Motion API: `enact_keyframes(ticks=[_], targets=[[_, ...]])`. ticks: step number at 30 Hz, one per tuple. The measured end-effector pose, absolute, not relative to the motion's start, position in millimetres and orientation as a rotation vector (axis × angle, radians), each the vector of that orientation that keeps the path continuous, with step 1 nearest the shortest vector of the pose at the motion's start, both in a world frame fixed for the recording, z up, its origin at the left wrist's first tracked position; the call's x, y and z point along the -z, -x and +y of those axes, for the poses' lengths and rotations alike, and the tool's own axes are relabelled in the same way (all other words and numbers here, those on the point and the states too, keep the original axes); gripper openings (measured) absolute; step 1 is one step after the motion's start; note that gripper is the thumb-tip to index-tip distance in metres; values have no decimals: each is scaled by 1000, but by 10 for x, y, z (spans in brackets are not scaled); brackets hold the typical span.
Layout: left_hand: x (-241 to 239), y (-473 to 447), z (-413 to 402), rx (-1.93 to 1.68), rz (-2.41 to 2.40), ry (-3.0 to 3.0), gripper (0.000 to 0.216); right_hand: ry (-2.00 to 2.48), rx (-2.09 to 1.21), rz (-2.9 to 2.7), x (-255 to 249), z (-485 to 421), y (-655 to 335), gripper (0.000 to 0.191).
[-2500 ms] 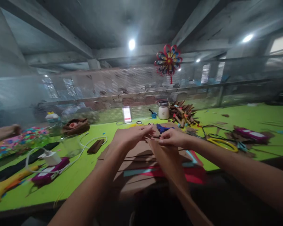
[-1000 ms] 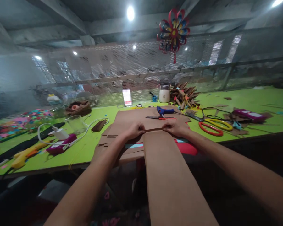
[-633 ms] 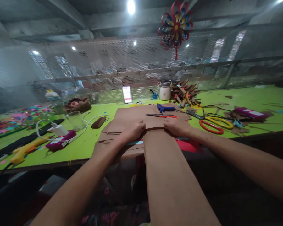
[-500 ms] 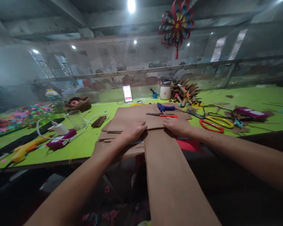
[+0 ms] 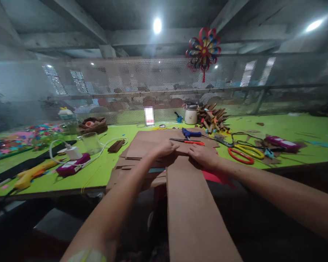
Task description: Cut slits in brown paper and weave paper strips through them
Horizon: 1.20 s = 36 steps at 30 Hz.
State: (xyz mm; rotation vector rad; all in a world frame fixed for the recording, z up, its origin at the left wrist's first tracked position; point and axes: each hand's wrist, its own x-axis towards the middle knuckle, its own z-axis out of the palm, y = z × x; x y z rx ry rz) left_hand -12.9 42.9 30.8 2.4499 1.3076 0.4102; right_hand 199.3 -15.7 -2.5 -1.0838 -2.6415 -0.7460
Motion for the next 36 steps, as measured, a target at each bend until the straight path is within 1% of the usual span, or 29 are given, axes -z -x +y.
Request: enact_keyframes(ticks=[3, 7, 10, 12, 13, 15, 16, 18, 19, 21, 23, 25, 29, 34, 36], targets=[[-293, 79, 435, -366, 1236, -2377, 42, 1066, 780, -2551, 66, -152, -2023, 18], [-240, 145, 371, -369, 1044, -2233, 49, 1012, 820, -2500, 110, -87, -2053, 20], [-209, 185, 322, -429, 908, -2083, 50, 991, 777, -2493, 123, -44, -2057, 22], [-195, 191, 303, -458, 897, -2035, 47, 992, 713, -2488, 122, -42, -2060, 23], [-189, 190, 299, -468, 902, -2022, 45, 1001, 661, -2473, 117, -50, -2062, 22], [-180, 187, 294, -494, 917, -2010, 42, 1021, 496, -2426, 91, -83, -2058, 14], [-178, 187, 292, -510, 926, -2009, 40, 1037, 384, -2394, 68, -104, -2049, 15], [-181, 188, 283, -534, 932, -2004, 36, 1117, 113, -2311, -1, -144, -2010, 31], [-185, 190, 275, -533, 927, -1995, 36, 1173, -32, -2268, -45, -160, -1981, 35], [-195, 191, 256, -518, 906, -1966, 37, 1275, -283, -2203, -136, -181, -1914, 31], [-203, 187, 241, -525, 875, -1945, 37, 1314, -450, -2179, -207, -190, -1856, 34], [-208, 179, 233, -558, 852, -1939, 35, 1303, -563, -2119, -236, -188, -1824, 36], [-206, 184, 221, -590, 874, -1893, 31, 1230, -753, -1903, -156, -150, -1838, 34], [-233, 246, 168, -457, 851, -1785, 36, 1100, -753, -1799, 49, -48, -1892, 33], [-252, 250, 158, -453, 902, -1803, 34, 1053, -777, -1776, 108, -21, -1905, 33]])
